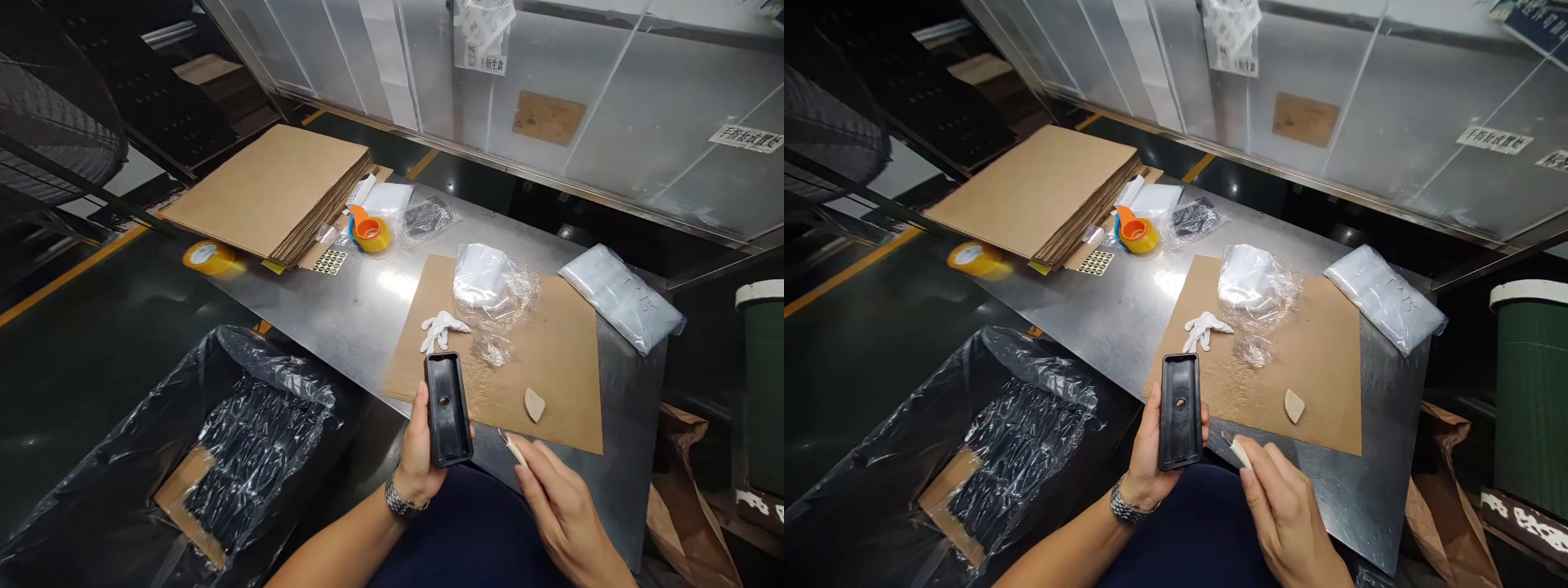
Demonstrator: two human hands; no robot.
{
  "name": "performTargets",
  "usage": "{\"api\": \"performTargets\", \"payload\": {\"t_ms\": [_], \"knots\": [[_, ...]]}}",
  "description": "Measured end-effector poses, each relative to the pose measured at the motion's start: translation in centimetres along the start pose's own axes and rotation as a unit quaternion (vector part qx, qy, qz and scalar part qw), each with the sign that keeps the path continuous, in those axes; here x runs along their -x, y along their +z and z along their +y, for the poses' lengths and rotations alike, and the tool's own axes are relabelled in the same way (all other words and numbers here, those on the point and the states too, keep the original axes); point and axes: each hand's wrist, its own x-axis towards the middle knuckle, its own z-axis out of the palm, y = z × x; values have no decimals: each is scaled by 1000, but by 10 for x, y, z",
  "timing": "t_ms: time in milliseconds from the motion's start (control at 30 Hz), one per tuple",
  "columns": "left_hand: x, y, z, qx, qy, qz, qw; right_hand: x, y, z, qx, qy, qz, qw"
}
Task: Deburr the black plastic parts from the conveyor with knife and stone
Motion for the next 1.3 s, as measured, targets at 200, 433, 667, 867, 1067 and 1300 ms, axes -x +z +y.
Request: {"api": "performTargets", "payload": {"t_ms": [200, 433, 667, 867, 1067, 1300], "knots": [[0, 3, -2, 5, 42, -14, 999, 3, 1, -22, -25, -5, -50, 998], [2, -1, -4, 19, 58, 3, 998, 4, 6, -25, 285, -100, 54, 952], [5, -2, -5, 18, 95, -41, 994, 8, 7, -27, 349, -128, 37, 927], [8, -4, -6, 13, 101, -41, 994, 11, 9, -25, 358, -136, 23, 923], [9, -5, -8, 6, 108, -34, 994, 11, 8, -28, 362, -135, 30, 922], [12, -5, -10, 1, 109, -30, 994, 13, 7, -29, 376, -135, 12, 916]]}}
